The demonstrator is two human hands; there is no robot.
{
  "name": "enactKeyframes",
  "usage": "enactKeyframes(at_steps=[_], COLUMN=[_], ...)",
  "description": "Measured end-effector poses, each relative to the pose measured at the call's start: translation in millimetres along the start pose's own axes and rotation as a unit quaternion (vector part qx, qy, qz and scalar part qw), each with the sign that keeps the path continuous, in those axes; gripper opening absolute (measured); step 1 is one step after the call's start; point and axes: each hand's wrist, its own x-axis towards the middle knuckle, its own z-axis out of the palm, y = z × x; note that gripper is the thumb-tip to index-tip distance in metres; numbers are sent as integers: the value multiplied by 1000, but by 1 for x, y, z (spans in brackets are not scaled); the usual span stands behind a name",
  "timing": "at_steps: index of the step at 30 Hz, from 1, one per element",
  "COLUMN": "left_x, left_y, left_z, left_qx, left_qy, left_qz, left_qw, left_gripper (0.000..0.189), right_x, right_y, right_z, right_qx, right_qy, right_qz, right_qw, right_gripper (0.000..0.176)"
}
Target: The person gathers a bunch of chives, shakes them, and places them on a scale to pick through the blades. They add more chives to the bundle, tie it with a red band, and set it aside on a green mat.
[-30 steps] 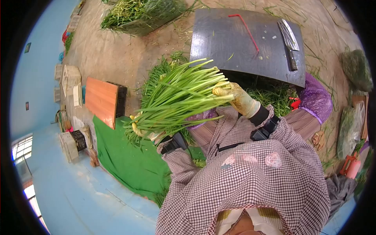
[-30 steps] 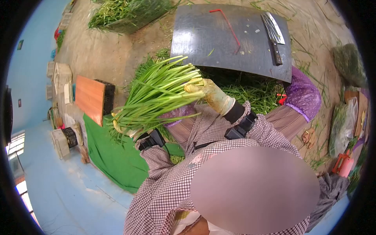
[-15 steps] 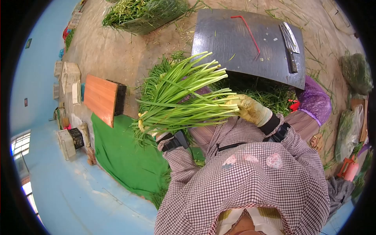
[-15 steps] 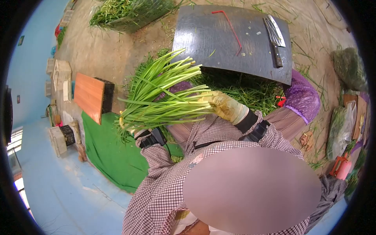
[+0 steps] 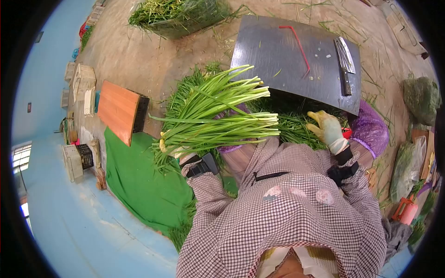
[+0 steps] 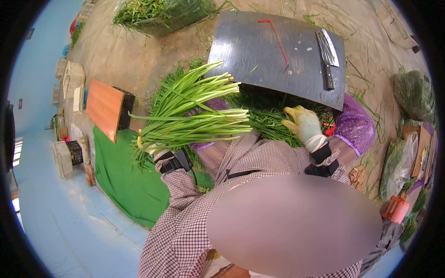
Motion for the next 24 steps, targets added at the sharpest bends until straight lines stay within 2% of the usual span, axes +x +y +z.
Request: enactKeyframes(at_steps=[1, 3, 5, 6, 7, 8, 9, 10, 12, 13, 14, 15, 16, 18, 20, 21, 22, 24], left_x=[-1, 4, 3, -12, -11, -11, -10, -4, 6, 9, 11, 10, 6, -3, -13, -17, -20, -18], left_y=[0, 6, -2, -18, -11, -3, 6, 23, 29, 17, 11, 2, -5, -14, -19, -20, -22, -21], left_z=[3, 0, 15, 42, 40, 36, 32, 27, 2, -10, -19, -23, -13, 10, 35, 42, 50, 49], left_qx=[15, 25, 59, 99, 80, 64, 52, 9, 170, 361, 473, 576, 622, 588, 413, 318, 219, 123], left_qy=[2, 1, 20, 42, 9, -24, -55, -79, -96, -83, -70, -32, 1, 51, 84, 99, 113, 126], left_qz=[4, 2, 20, 47, 0, -50, -99, -193, -117, 61, 155, 245, 257, 240, 175, 138, 100, 62], left_qw=[1000, 1000, 998, 993, 997, 996, 992, 978, 974, 927, 864, 779, 740, 771, 890, 933, 964, 982], left_gripper=[38, 38, 36, 36, 37, 38, 39, 41, 44, 45, 45, 45, 45, 44, 42, 42, 41, 40], right_x=[12, 33, 46, 53, 59, 65, 70, 74, 77, 78, 79, 81, 84, 91, 93, 92, 92, 83], right_y=[-32, -80, -114, -124, -130, -132, -133, -134, -139, -140, -141, -141, -138, -126, -112, -110, -110, -104], right_z=[-16, -33, -23, -16, -7, 2, 2, 1, -11, -18, -24, -27, -26, -20, -18, -19, -21, -37], right_qx=[146, 175, 88, 38, -11, -72, -76, -80, -75, -49, -23, 2, 50, 145, 249, 309, 371, 445], right_qy=[53, 135, 192, 158, 122, 132, 117, 100, 59, 53, 48, 43, 81, 155, 122, 117, 119, 118], right_qz=[8, -103, -171, -179, -189, -203, -207, -210, -211, -223, -235, -246, -254, -271, -203, -134, -64, -7], right_qw=[988, 970, 962, 970, 974, 968, 968, 969, 973, 972, 971, 968, 962, 939, 939, 934, 919, 888], right_gripper=[35, 34, 26, 22, 19, 14, 14, 14, 10, 10, 11, 11, 13, 17, 15, 11, 10, 12])
